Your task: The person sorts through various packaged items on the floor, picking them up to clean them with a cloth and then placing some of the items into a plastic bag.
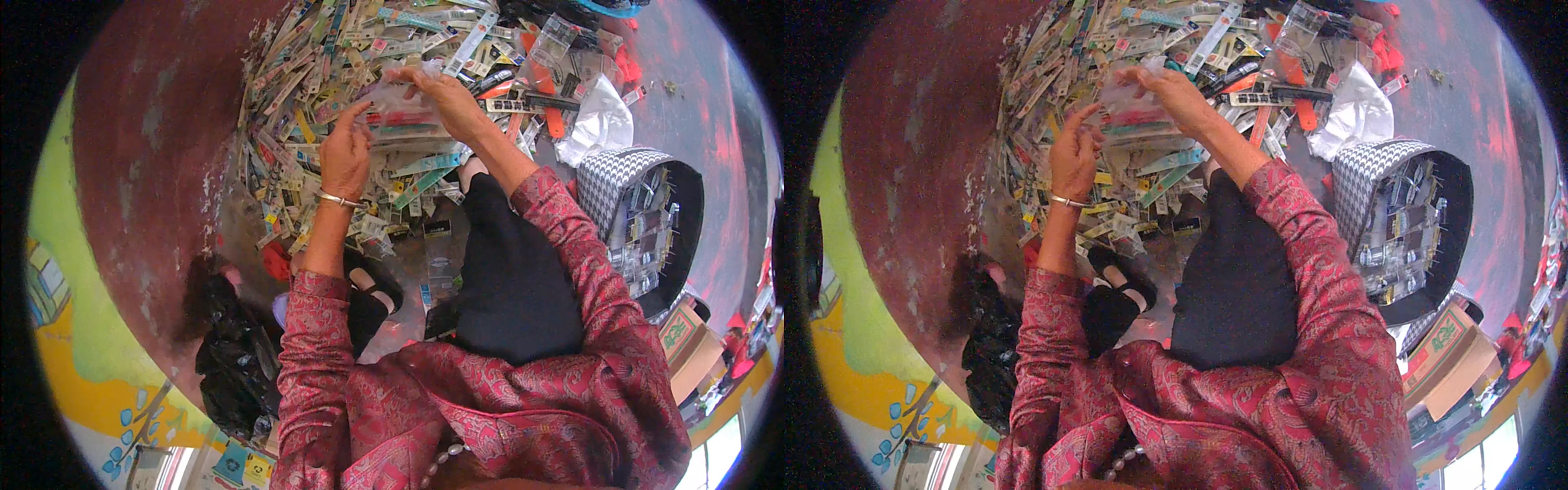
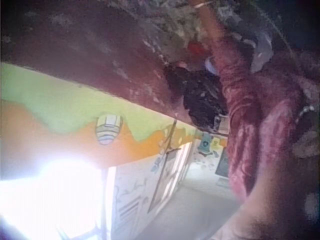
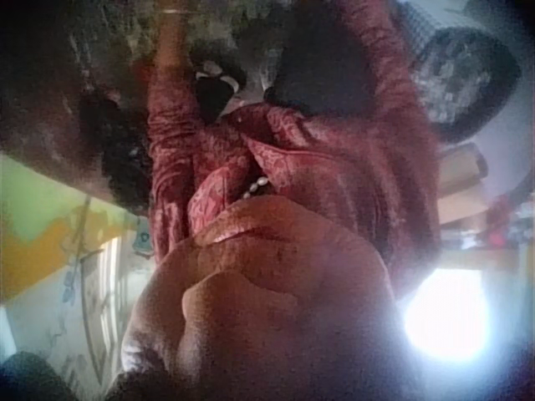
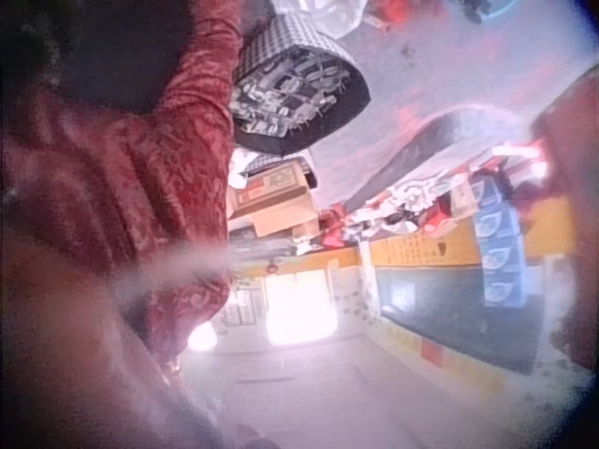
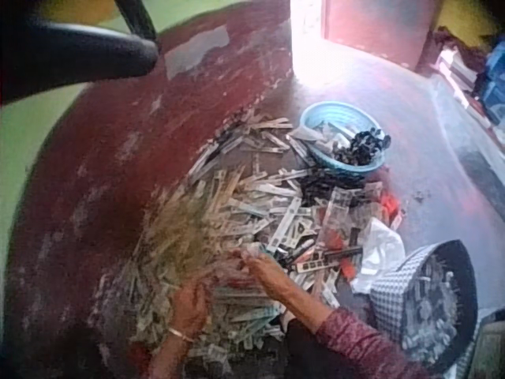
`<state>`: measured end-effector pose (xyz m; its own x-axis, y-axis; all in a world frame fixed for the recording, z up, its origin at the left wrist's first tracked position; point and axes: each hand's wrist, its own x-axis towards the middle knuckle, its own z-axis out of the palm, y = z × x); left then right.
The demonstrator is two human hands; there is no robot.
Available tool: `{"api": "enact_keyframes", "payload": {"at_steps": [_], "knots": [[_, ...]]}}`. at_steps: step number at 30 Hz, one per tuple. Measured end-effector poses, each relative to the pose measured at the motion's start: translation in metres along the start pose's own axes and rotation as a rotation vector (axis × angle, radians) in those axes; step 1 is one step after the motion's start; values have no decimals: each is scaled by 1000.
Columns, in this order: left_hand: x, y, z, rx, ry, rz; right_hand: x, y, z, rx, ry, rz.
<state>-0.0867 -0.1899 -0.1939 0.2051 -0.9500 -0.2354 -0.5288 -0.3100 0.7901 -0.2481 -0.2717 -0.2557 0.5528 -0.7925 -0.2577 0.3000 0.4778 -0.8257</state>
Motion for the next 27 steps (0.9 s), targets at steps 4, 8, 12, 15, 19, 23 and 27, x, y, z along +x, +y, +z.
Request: {"api": "enact_keyframes", "payload": {"at_steps": [4,8,12,15,19,23,27], "knots": [[3,-5,5,28,6,-5,0,2,-6,72,-51,-39],[8,0,16,218,40,120,-4,-3,-3,189,-71,27],[12,-7,33,557,-23,224,-4,-6,1,135,-73,79],[19,0,37,594,-16,58,4,13,-16,-73,56,45],[28,-10,28,430,-81,19,1,-3,-8,33,183,26],[33,-21,38,438,-196,17,1,0,4,-132,-36,-80],[36,-40,45,388,-195,110,3,3,4,-112,103,2]]}}
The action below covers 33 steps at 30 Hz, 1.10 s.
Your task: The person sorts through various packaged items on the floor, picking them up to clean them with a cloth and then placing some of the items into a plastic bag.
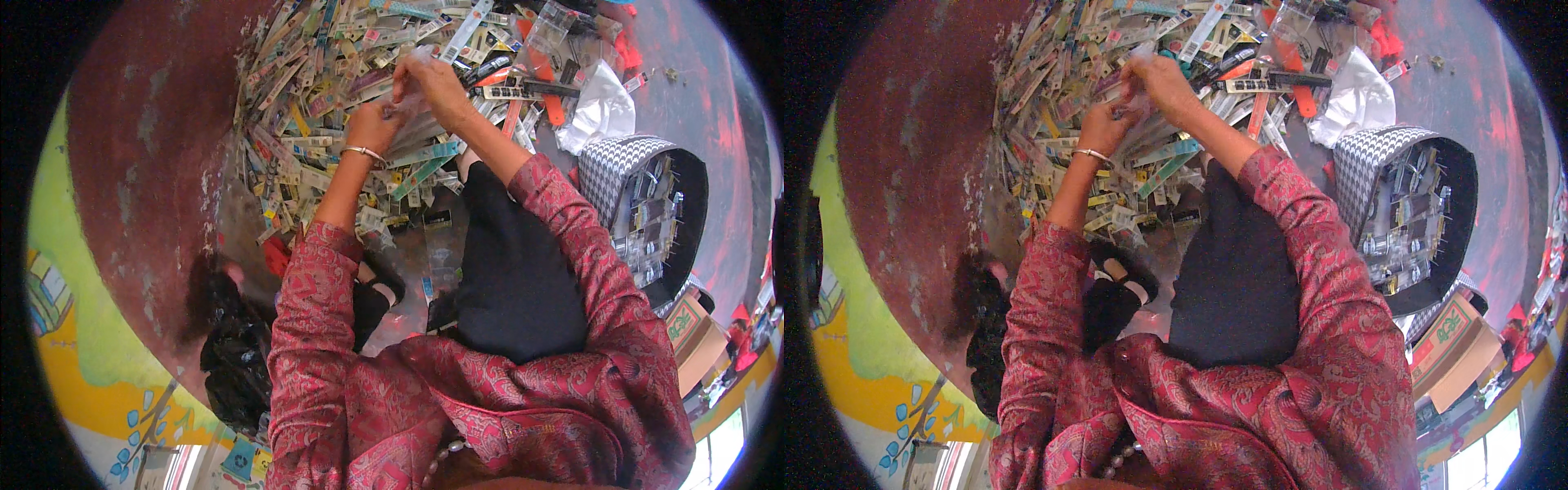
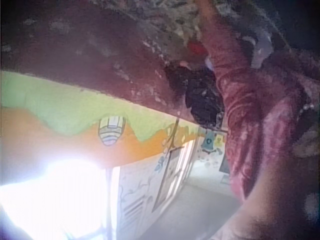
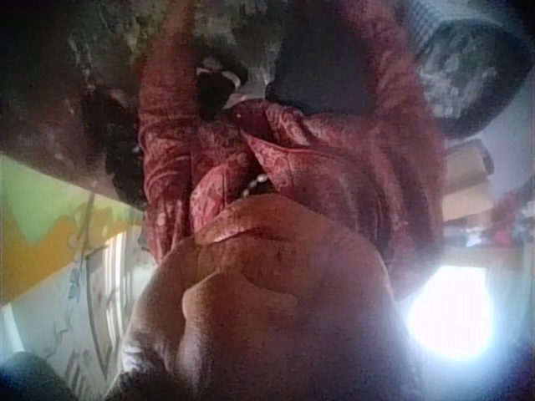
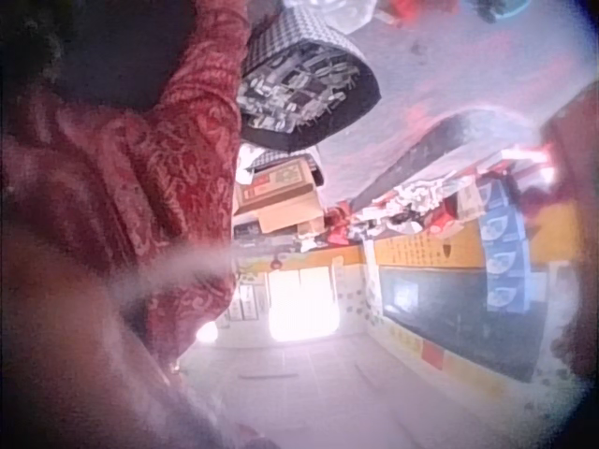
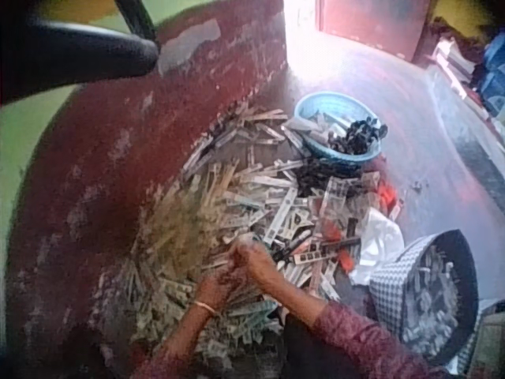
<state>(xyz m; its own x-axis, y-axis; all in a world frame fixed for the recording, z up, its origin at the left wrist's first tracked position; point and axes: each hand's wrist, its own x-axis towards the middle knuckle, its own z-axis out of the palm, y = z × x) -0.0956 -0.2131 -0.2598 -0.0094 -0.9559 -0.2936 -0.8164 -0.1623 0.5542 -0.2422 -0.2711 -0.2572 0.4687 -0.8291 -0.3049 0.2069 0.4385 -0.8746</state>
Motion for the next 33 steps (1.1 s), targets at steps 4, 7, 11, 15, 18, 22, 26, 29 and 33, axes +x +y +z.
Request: {"api": "enact_keyframes", "payload": {"at_steps": [4,7,11,15,18,22,26,29,33], "knots": [[-3,-22,2,-378,-129,-275,2,15,4,-1,-85,122],[-7,7,-21,-555,-176,-299,9,48,7,-760,-2,-274],[-22,21,-40,-535,-109,-245,-2,42,22,-1148,-82,-322],[-44,29,-52,-72,31,-50,2,44,19,-1132,-68,-271],[-53,22,-55,307,191,366,4,44,16,-1106,-35,-234],[-58,43,-61,502,212,354,-1,41,16,-1145,-67,-210],[-50,56,-73,640,6,273,-1,41,16,-1144,-49,-211],[-27,34,-60,408,-96,449,-1,42,16,-1075,-30,-308],[0,29,-47,-70,-354,309,8,64,-1,-899,-163,-454]]}}
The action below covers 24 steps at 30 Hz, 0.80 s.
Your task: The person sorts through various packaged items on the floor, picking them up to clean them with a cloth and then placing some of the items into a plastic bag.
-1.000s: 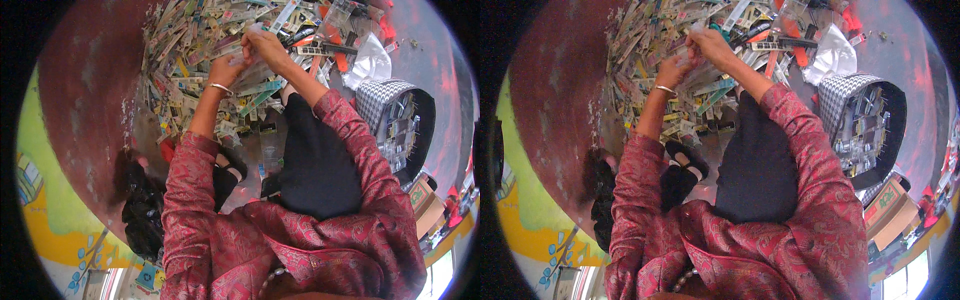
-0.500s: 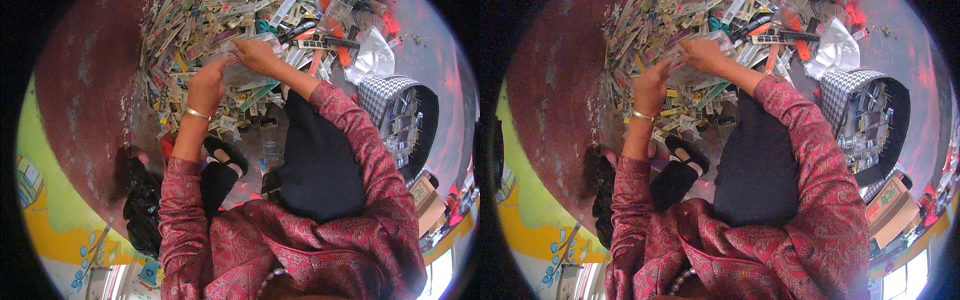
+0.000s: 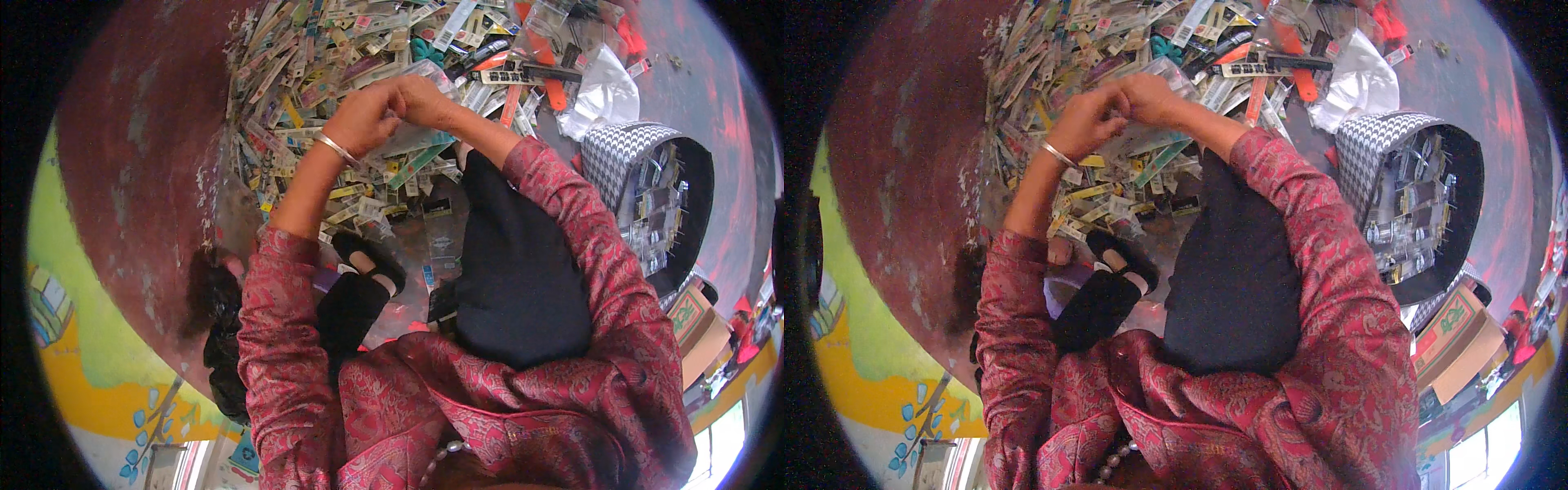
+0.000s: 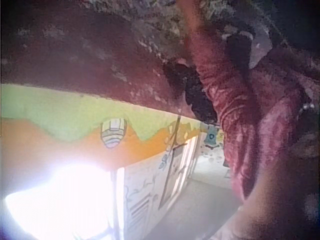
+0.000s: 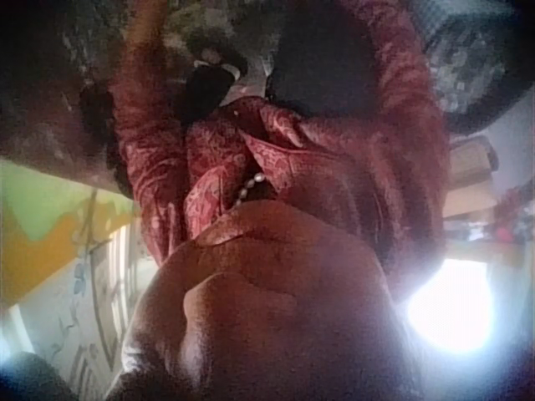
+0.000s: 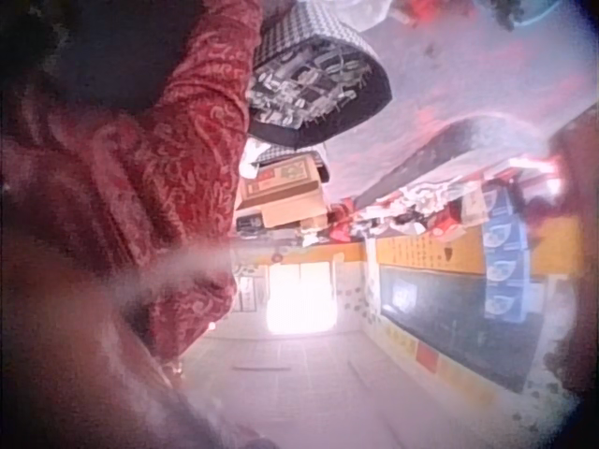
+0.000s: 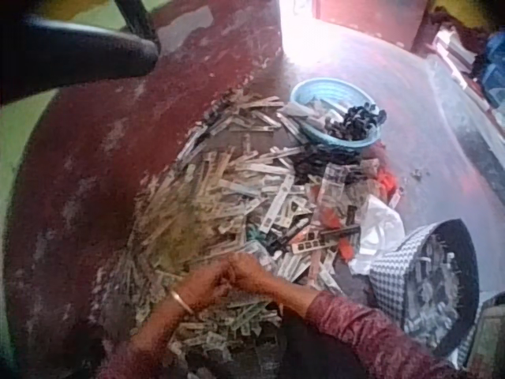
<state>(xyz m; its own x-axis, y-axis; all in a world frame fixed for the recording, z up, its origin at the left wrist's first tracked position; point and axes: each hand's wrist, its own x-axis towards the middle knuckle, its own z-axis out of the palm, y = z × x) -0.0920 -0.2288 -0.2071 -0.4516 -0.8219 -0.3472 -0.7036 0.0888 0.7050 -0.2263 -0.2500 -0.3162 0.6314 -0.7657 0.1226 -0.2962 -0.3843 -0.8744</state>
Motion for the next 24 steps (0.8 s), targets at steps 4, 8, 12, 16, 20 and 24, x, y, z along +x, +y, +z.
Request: {"api": "enact_keyframes", "payload": {"at_steps": [4,8,12,16,20,24], "knots": [[6,-9,-3,-464,-101,-262,6,-6,-8,-48,-296,127],[5,-6,-2,-691,14,-428,3,-17,-15,-243,-451,120],[9,-3,-11,-680,-53,-553,3,-23,-30,42,-552,5],[14,1,-15,-646,-63,-616,6,-14,-31,507,-695,79],[12,-6,-14,-706,-63,-656,3,-21,-37,613,-673,114],[12,1,-14,-653,-61,-616,2,-22,-29,482,-614,0]]}}
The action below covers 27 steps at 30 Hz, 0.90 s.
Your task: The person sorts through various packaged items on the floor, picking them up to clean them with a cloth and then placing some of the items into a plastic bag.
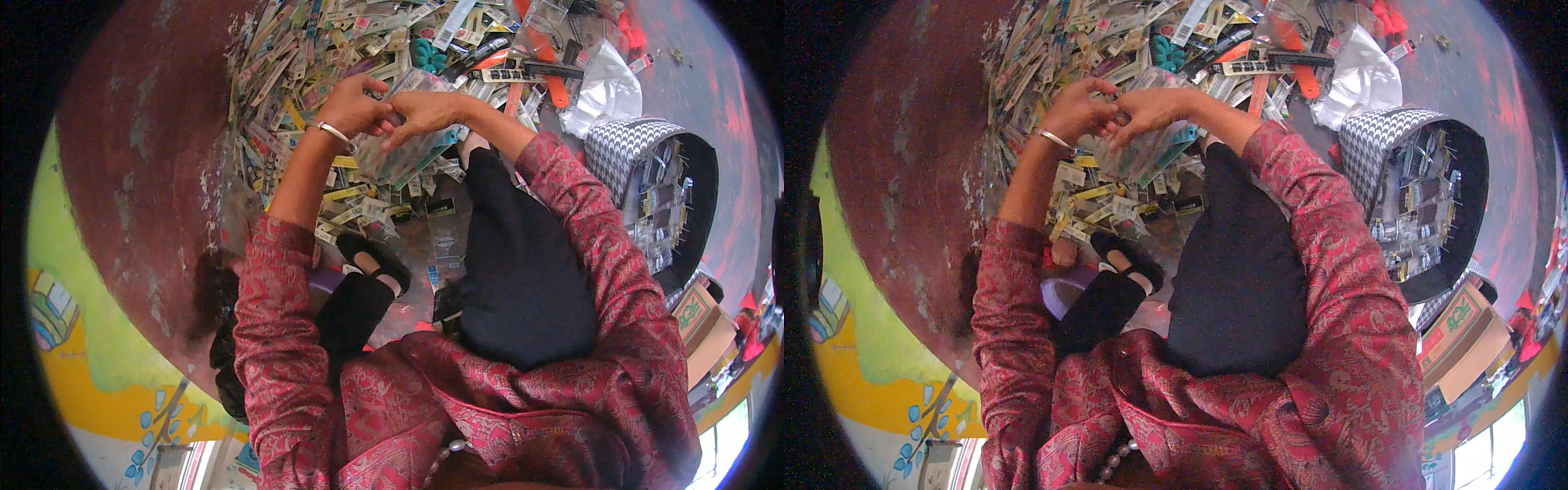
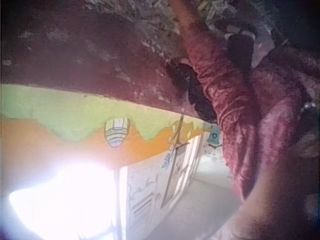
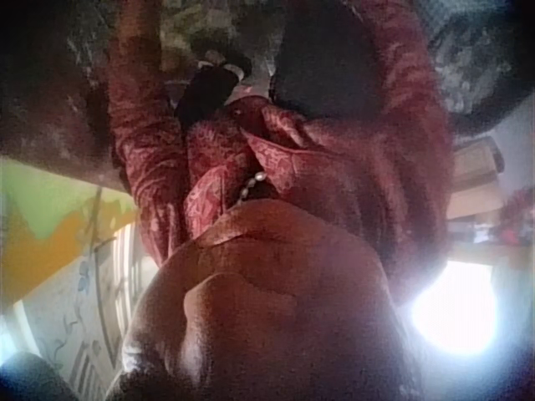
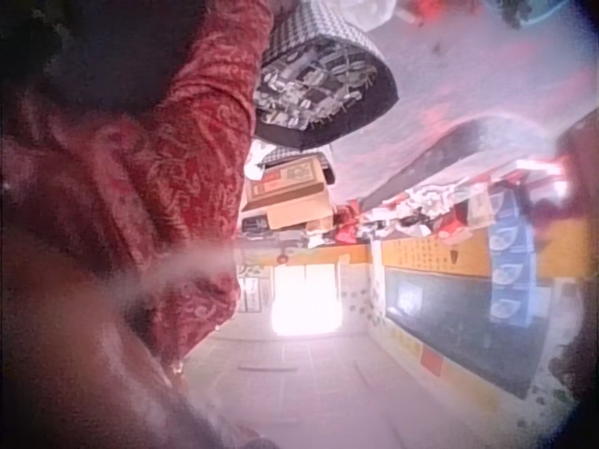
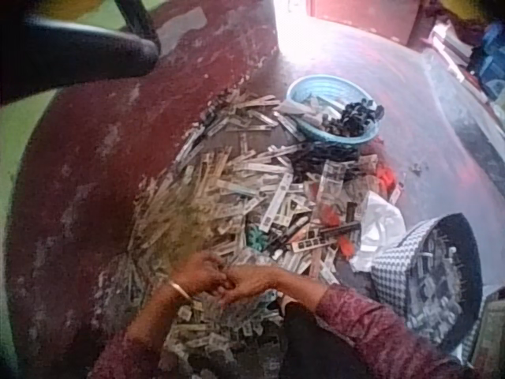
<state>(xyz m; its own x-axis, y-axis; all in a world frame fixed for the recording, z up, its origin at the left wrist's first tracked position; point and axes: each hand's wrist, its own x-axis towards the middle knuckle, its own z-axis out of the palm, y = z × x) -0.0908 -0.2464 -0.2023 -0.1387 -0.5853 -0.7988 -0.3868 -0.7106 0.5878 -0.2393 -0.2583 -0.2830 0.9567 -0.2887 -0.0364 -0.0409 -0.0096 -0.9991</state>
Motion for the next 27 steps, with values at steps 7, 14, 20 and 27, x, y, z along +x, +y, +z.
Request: {"api": "enact_keyframes", "payload": {"at_steps": [7,14,20,27], "knots": [[-23,14,0,40,94,197,4,1,7,-185,315,73],[-38,-26,12,-370,340,299,15,-4,12,-147,305,-50],[-47,-22,-11,-458,551,432,13,33,12,-69,407,-50],[-21,-47,-1,-403,410,305,0,-16,3,-153,391,47]]}}
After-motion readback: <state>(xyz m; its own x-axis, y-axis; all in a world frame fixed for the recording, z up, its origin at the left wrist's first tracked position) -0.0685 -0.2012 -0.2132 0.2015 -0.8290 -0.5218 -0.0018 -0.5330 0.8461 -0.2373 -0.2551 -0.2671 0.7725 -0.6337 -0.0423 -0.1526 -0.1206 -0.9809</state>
